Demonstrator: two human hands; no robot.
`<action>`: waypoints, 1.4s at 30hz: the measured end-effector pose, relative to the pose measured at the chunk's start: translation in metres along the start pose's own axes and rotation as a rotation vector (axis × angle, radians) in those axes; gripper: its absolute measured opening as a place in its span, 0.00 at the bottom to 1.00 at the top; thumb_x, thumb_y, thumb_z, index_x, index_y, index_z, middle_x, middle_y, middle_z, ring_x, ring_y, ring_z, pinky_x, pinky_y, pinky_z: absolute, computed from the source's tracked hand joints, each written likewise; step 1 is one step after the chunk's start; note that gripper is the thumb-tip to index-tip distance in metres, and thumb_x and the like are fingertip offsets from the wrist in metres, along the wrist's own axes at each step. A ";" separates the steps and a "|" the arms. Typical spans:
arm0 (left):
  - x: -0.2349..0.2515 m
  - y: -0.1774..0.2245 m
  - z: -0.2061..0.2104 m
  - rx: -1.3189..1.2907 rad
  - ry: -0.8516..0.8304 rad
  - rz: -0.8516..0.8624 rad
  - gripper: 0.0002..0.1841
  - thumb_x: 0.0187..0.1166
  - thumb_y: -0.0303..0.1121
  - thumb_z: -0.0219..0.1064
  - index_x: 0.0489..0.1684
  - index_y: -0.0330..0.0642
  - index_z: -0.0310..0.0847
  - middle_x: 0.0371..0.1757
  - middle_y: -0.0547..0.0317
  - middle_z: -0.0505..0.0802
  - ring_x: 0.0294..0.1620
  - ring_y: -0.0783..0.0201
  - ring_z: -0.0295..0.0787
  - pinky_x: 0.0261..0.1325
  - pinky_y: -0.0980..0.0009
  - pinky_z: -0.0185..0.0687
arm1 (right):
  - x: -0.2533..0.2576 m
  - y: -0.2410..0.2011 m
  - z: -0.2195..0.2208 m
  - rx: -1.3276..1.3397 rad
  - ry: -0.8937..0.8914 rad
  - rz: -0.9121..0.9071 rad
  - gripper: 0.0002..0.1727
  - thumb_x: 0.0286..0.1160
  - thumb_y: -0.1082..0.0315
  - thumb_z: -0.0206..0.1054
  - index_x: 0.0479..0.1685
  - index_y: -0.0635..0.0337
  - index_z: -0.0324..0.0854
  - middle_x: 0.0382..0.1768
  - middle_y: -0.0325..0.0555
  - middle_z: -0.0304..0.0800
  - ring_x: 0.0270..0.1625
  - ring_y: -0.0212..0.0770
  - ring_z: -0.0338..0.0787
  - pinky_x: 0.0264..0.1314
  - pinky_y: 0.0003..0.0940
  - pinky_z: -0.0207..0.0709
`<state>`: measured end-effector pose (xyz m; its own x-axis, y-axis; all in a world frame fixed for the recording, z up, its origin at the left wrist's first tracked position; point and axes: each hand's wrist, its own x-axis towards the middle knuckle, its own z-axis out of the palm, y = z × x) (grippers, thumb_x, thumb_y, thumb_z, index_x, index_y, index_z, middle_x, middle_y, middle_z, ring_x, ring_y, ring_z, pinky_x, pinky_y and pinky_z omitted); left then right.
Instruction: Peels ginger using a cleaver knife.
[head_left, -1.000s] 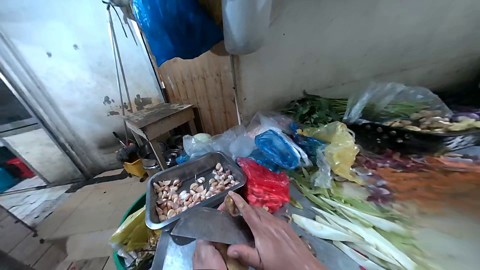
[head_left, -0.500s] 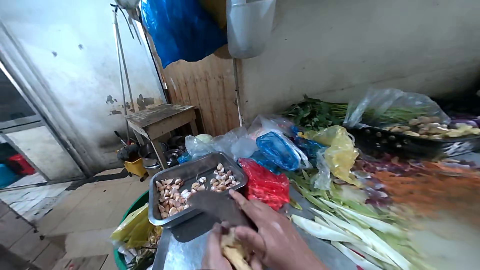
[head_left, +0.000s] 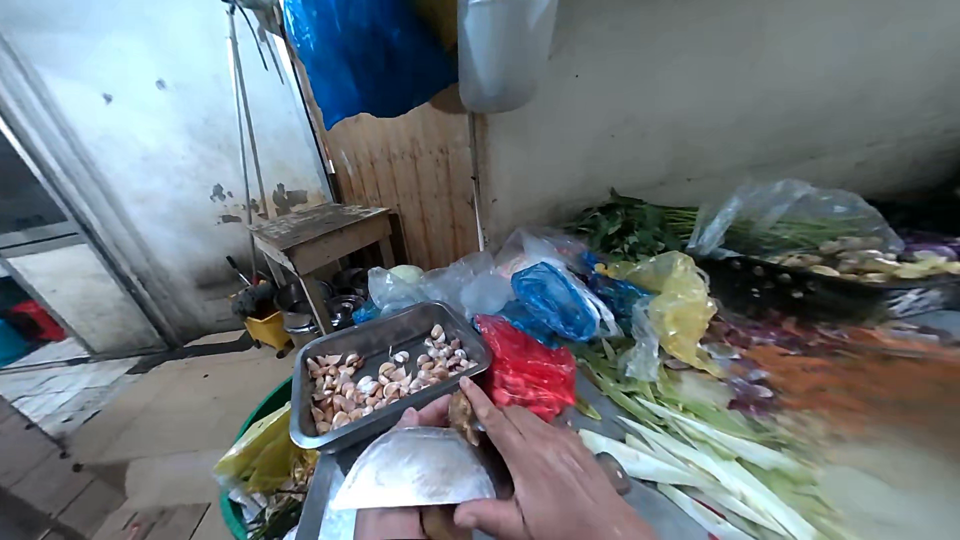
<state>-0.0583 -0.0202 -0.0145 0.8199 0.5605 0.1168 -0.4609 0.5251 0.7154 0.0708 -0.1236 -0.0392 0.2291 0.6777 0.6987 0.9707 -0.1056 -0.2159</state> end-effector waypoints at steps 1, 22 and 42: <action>-0.002 0.001 0.001 -0.025 0.018 -0.004 0.32 0.95 0.40 0.26 0.60 0.34 0.81 0.48 0.50 0.95 0.47 0.62 0.95 0.49 0.66 0.92 | 0.000 -0.001 0.000 -0.010 0.005 -0.001 0.62 0.65 0.14 0.39 0.85 0.60 0.71 0.43 0.52 0.94 0.42 0.51 0.94 0.34 0.47 0.86; -0.004 -0.022 0.018 -0.072 0.196 -0.159 0.35 0.95 0.53 0.25 0.59 0.39 0.80 0.43 0.48 0.95 0.33 0.59 0.94 0.29 0.66 0.90 | 0.000 0.023 0.004 0.622 0.075 0.233 0.54 0.78 0.22 0.37 0.80 0.61 0.75 0.53 0.44 0.94 0.50 0.30 0.91 0.54 0.34 0.86; 0.025 0.017 -0.037 0.297 -0.235 -0.257 0.15 0.89 0.28 0.47 0.43 0.45 0.84 0.36 0.66 0.94 0.39 0.74 0.91 0.45 0.75 0.87 | 0.003 -0.004 -0.024 0.398 -0.301 0.042 0.60 0.67 0.18 0.50 0.88 0.61 0.63 0.54 0.59 0.93 0.51 0.60 0.94 0.49 0.63 0.85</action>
<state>-0.0582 0.0264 -0.0243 0.9656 0.2571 0.0386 -0.1434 0.4026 0.9041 0.0691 -0.1384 -0.0194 0.1797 0.8649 0.4687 0.8446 0.1086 -0.5243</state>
